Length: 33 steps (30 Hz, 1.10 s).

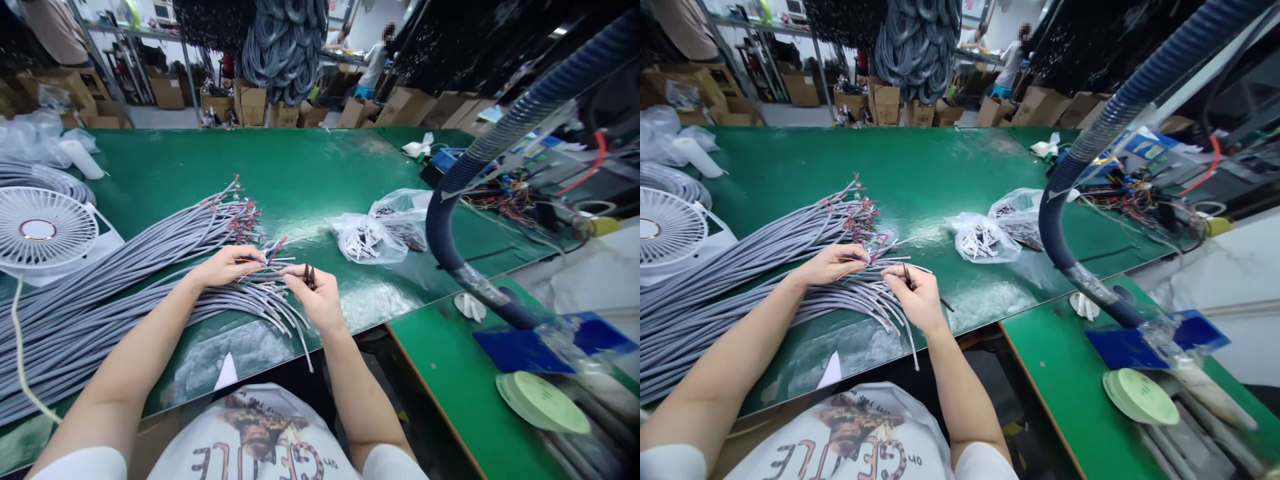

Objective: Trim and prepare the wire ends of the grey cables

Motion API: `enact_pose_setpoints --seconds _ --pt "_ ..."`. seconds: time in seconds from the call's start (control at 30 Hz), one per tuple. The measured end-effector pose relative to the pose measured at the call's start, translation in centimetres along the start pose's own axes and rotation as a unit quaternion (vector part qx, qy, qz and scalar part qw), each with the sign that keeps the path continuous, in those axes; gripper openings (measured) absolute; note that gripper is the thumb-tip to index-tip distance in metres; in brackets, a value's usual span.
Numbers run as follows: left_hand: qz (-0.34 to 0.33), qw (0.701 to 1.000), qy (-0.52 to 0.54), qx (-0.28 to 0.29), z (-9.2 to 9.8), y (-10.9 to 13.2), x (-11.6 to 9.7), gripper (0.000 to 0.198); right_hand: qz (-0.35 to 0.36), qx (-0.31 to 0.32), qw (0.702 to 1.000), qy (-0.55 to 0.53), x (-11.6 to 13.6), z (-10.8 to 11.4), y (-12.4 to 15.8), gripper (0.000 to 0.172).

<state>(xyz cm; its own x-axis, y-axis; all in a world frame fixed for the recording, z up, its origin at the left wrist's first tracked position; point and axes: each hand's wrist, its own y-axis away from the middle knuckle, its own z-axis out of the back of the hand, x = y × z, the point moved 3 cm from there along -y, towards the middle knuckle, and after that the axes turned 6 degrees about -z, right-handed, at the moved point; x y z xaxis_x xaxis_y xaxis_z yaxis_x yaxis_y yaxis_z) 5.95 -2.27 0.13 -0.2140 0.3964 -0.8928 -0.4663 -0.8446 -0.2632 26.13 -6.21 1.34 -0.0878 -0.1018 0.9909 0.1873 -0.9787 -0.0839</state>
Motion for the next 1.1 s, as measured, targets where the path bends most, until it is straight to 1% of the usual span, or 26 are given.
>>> enact_pose_setpoints --seconds 0.07,0.17,0.23,0.3,0.37,0.47,0.53,0.6,0.67,0.7,0.77,0.8,0.83,0.9,0.93,0.97,1.03,1.1 --pt "-0.019 1.0 0.001 0.005 0.0 0.0 -0.1 0.03 -0.012 -0.007 1.0 -0.023 -0.3 -0.9 -0.6 0.018" --pt "-0.044 0.999 -0.005 0.021 -0.1 -0.1 -0.2 0.027 -0.033 -0.027 0.997 -0.065 -0.8 -1.6 -1.9 0.021" --pt "-0.055 0.998 -0.002 0.026 -0.2 -0.1 -0.3 0.025 -0.052 -0.023 0.994 -0.091 -1.1 -2.0 -2.6 0.023" --pt "-0.052 0.998 0.014 0.031 -0.4 -0.1 -0.3 0.026 -0.065 -0.013 0.992 -0.111 -1.3 -2.5 -3.0 0.025" --pt "-0.033 0.998 0.041 0.021 -0.6 -0.1 -0.2 0.03 -0.044 -0.023 0.992 -0.115 -1.2 -2.9 -2.9 0.025" --pt "0.005 0.996 0.082 -0.02 -0.6 -0.2 0.2 0.034 0.039 -0.073 0.995 -0.062 -0.8 -3.1 -2.3 0.02" --pt "0.022 0.994 0.099 -0.041 -0.6 -0.3 0.4 0.035 0.076 -0.082 0.994 -0.004 -0.7 -3.1 -1.9 0.019" --pt "0.031 0.992 0.105 -0.057 -0.7 -0.4 0.7 0.035 0.084 -0.074 0.993 0.047 -0.7 -3.3 -2.0 0.025" --pt "0.022 0.992 0.101 -0.07 -0.9 -0.5 0.8 0.034 0.089 -0.068 0.989 0.093 -0.9 -3.7 -2.4 0.033" --pt "0.012 0.993 0.094 -0.074 -1.1 -0.5 0.8 0.034 0.097 -0.075 0.986 0.113 -1.0 -3.8 -2.6 0.032" --pt "-0.007 0.995 0.069 -0.073 -1.4 -0.5 0.7 0.032 0.119 -0.1 0.978 0.14 -1.0 -4.0 -3.0 0.02" --pt "-0.017 0.996 0.048 -0.073 -1.5 -0.4 0.4 0.03 0.127 -0.116 0.975 0.14 -1.0 -3.8 -3.1 0.014" --pt "-0.03 0.997 0.019 -0.073 -1.6 -0.3 0.0 0.027 0.129 -0.13 0.974 0.13 -0.8 -3.6 -3.2 0.014" --pt "-0.063 0.992 -0.059 -0.087 -1.3 -0.1 -1.1 0.021 0.12 -0.15 0.978 0.076 -0.4 -2.4 -3.2 0.018" --pt "-0.079 0.986 -0.103 -0.106 -0.9 0.0 -1.7 0.018 0.113 -0.16 0.98 0.04 -0.1 -1.5 -3.2 0.019" --pt "-0.089 0.976 -0.145 -0.133 -0.4 -0.1 -2.4 0.017 0.107 -0.17 0.98 0.006 0.1 -0.5 -3.0 0.021" --pt "-0.081 0.953 -0.202 -0.212 1.4 -0.6 -3.3 0.018 0.101 -0.187 0.976 -0.034 0.4 1.8 -2.8 0.028" --pt "-0.057 0.924 -0.221 -0.307 3.9 -1.6 -3.4 0.023 0.106 -0.188 0.976 -0.014 0.2 4.0 -2.8 0.035"
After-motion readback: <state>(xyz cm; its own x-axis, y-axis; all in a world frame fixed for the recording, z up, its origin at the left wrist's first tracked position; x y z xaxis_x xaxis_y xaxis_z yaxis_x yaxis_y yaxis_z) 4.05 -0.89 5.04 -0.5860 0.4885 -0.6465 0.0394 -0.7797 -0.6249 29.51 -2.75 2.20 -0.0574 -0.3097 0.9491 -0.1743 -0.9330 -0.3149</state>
